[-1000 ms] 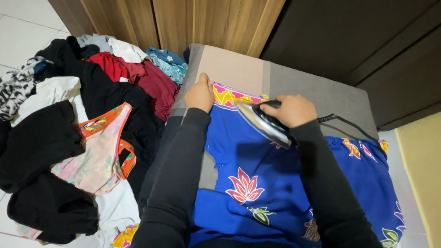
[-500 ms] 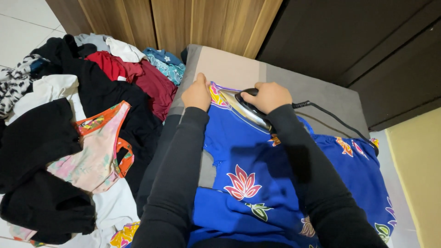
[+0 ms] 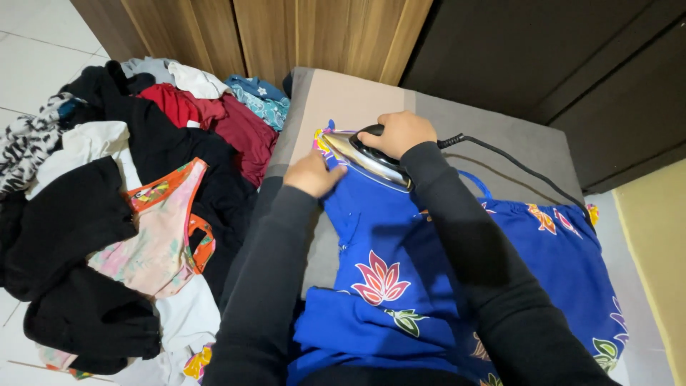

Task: The person irons a blue floral-patterned shirt on a gray ironing board. They use a black electric iron to smooth the fabric, frequently adjusting the shirt's position and flipping it over to iron different sections. A pile of other clothes is visible on the floor to the left.

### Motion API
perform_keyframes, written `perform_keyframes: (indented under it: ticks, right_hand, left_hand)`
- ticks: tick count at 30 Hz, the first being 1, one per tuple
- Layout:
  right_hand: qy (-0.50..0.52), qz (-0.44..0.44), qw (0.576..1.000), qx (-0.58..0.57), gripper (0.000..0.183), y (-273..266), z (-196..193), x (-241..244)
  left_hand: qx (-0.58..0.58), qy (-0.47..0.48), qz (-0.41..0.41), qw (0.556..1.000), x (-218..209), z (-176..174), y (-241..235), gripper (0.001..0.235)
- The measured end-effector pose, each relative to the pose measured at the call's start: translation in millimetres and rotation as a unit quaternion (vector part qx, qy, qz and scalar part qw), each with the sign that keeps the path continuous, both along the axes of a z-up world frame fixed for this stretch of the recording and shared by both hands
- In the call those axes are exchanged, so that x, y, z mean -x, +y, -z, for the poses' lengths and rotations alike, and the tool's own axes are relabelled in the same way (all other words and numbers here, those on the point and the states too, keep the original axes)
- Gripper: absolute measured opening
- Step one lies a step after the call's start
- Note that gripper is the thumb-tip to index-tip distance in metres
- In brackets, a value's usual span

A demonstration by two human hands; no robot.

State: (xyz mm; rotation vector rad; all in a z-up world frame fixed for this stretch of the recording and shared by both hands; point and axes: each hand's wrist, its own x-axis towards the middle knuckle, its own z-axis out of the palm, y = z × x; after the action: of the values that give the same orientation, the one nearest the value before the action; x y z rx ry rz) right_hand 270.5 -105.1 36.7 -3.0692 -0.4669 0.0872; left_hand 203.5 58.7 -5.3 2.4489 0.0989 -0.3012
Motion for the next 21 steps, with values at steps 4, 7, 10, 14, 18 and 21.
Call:
perform_keyframes:
  ticks: [4, 7, 10, 14, 18, 21]
  right_hand:
    - [0.022, -0.017, 0.999, 0.017, 0.060, 0.8, -8.3, 2.7]
    - [0.032, -0.004, 0.999, -0.005, 0.062, 1.6, -6.9, 1.4]
    - [0.024, -0.002, 1.000, -0.002, 0.065, 1.8, -2.8, 1.8]
    - [0.022, -0.028, 0.999, -0.009, 0.062, 0.3, 0.0, 3.0]
    - [0.038, -0.047, 0.998, -0.005, 0.057, 1.2, -5.6, 11.6]
    - [0.051, -0.065, 0.997, 0.002, 0.055, 3.9, -14.5, 23.9]
  left_hand:
    - [-0.006, -0.069, 0.033, 0.997, 45.6, 6.1, -5.1, 0.042]
    - [-0.022, -0.094, 0.053, 0.994, 75.3, 15.4, -10.0, 0.044]
    - [-0.077, -0.217, 0.033, 0.973, 92.2, 44.5, -9.1, 0.049]
    - [-0.118, -0.334, -0.050, 0.934, 102.9, 74.6, -1.8, 0.030]
    - [-0.120, -0.358, -0.090, 0.922, 113.8, 70.8, 2.3, 0.027]
    - [-0.129, -0.372, -0.106, 0.913, 122.6, 69.3, 3.5, 0.028]
